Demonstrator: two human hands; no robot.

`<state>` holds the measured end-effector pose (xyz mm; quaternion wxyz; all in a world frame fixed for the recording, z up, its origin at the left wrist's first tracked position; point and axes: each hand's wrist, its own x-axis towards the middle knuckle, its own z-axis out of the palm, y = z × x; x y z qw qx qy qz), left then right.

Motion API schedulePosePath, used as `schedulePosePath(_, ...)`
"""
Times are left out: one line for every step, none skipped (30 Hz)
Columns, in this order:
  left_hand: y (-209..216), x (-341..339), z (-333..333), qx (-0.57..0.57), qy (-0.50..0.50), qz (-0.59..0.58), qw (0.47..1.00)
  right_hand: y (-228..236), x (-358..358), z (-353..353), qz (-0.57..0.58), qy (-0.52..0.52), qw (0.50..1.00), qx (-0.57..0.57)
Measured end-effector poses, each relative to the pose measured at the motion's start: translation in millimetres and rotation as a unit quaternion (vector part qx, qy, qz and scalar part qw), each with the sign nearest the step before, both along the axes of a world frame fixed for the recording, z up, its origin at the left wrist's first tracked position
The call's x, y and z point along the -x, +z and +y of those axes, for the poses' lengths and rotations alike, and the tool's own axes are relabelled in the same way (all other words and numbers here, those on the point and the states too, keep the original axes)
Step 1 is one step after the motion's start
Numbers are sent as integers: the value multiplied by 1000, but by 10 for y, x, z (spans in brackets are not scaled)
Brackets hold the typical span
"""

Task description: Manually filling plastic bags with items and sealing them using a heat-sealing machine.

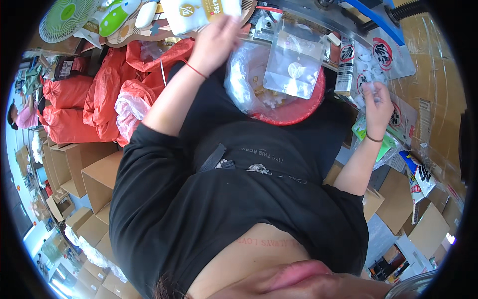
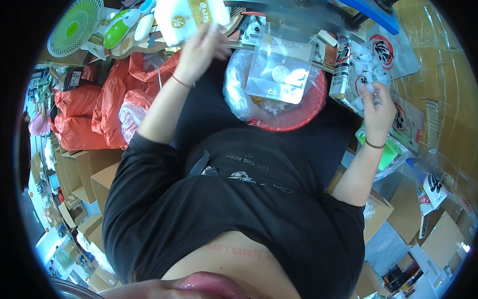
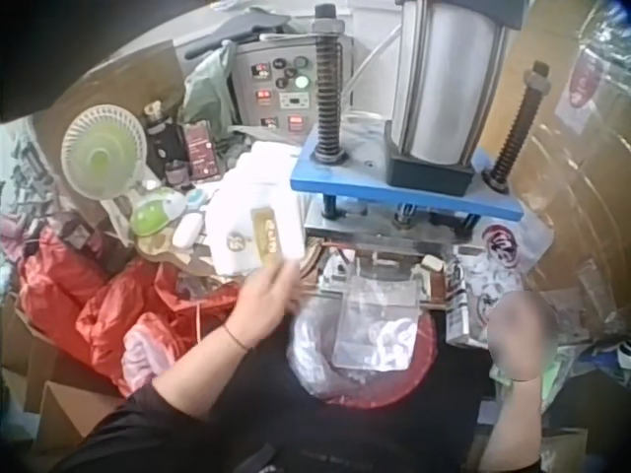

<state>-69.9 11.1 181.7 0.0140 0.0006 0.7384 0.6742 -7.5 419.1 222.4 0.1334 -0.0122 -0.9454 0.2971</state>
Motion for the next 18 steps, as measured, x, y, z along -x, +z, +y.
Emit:
schedulePosePath(79, -156, 99, 0, 0, -3, 1000, -45, 4, -2, 20, 2, 998, 51)
schedulePosePath(151, -323, 304, -35, -66, -57, 996, -78, 18, -5, 40, 5, 994, 102)
schedulePosePath(185, -397, 463, -69, -132, -111, 983, -75, 35, -24, 38, 6, 994, 102)
schedulePosePath(165, -381, 556, -70, -131, -112, 983, -62, 50, -38, 28, 11, 998, 57)
schedulePosePath(136, -344, 641, -135, -151, -128, 971, -42, 71, -55, 18, 15, 1000, 12)
schedulePosePath(96, -312, 716, -201, -172, -144, 954, -30, 78, -53, 8, 18, 999, -34)
schedulePosePath(60, -295, 752, -266, -192, -160, 931, -48, 90, -40, 7, 17, 999, -35)
schedulePosePath(25, -292, 762, -267, -194, -160, 930, -87, 107, -18, 37, 38, 998, -35)
schedulePosePath(-16, -294, 767, -273, -177, -159, 932, -125, 119, 4, 66, 60, 995, -35)
schedulePosePath(-54, -301, 769, -278, -160, -158, 934, -141, 115, 22, 95, 82, 992, -35)
schedulePosePath(-82, -299, 775, -284, -142, -156, 935, -142, 114, 21, 95, 80, 992, -37)
schedulePosePath(-109, -324, 753, -285, -143, -156, 935, -150, 113, 9, 109, 83, 990, -26)
schedulePosePath(-110, -392, 690, -247, -165, -175, 939, -155, 103, -17, 123, 86, 989, -14)
schedulePosePath(-103, -474, 614, -208, -185, -193, 941, -158, 97, -30, 137, 89, 987, -2)
schedulePosePath(-88, -547, 546, -168, -204, -210, 941, -154, 92, -29, 137, 90, 987, -1)
schedulePosePath(-64, -624, 477, -168, -202, -211, 942, -140, 78, -37, 122, 66, 990, 4)
schedulePosePath(-34, -709, 404, -176, -195, -191, 946, -127, 64, -47, 107, 43, 993, 9)
schedulePosePath(-4, -790, 316, -183, -184, -170, 951, -129, 64, -78, 93, 24, 995, 16)
